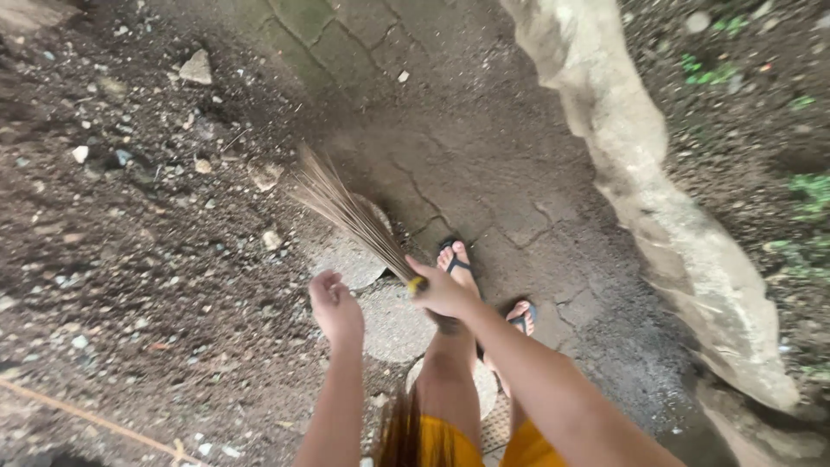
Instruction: Sweeping dry leaves and debris from a paved yard area using a broom.
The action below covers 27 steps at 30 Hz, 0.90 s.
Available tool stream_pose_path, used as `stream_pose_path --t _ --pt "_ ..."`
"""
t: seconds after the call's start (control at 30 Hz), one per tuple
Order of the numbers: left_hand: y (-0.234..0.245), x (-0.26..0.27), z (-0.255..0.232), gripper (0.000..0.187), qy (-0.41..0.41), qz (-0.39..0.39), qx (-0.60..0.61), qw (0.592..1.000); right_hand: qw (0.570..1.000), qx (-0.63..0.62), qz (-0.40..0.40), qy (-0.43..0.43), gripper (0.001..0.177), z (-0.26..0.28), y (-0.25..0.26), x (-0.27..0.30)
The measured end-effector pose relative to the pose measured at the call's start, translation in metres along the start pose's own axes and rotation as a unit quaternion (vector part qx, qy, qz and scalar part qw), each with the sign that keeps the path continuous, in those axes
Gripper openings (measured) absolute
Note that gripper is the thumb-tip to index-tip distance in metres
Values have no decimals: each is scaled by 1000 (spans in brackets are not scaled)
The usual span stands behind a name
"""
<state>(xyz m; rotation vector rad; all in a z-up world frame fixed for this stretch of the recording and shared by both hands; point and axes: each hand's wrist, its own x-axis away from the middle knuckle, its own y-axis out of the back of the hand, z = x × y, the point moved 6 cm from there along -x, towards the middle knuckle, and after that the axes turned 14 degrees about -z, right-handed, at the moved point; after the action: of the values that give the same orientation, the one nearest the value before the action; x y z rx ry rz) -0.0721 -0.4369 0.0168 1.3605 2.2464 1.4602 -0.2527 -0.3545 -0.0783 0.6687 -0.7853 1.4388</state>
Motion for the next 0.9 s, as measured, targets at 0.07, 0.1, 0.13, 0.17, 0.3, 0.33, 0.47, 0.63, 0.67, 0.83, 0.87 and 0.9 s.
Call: stream_pose_path --t 0.07,0.1,0.13,0.17,0.3,0.33,0.47,0.63,0.67,0.83,0.87,0.9 --pt "4 -5 -8 28 -10 18 1 1000 998 59 -36 -7 94 32 74 64" --pt "5 -10 -13 27 -18 29 -5 999 991 114 -64 -17 93 47 111 96" --pt "2 -14 -7 27 -23 30 -1 999 991 112 -68 -13 93 26 139 100" --pt "1 -18 -2 26 -47 13 -1 999 971 151 -177 -56 93 -1 181 105" --pt "-14 -6 14 26 31 -7 5 999 907 302 -273 106 58 -204 200 -69" --pt "-24 0 14 26 32 -8 6 999 907 302 -272 107 58 -174 163 -77" --pt "-60 17 19 27 68 29 0 997 972 134 -179 76 88 -1 65 -76" --pt "-76 -3 77 34 -93 22 14 995 977 169 -66 112 96 85 103 15" --pt "-76 -6 76 38 -125 22 -7 992 980 144 -133 22 91 69 138 31" --pt "-73 -6 80 46 -12 17 -43 999 952 228 -202 33 89 11 184 -16" --pt "-78 0 81 46 10 8 -40 999 941 263 -207 59 91 -6 184 -30" --pt "-83 6 82 45 33 -1 -38 999 928 297 -210 85 92 -23 184 -44"
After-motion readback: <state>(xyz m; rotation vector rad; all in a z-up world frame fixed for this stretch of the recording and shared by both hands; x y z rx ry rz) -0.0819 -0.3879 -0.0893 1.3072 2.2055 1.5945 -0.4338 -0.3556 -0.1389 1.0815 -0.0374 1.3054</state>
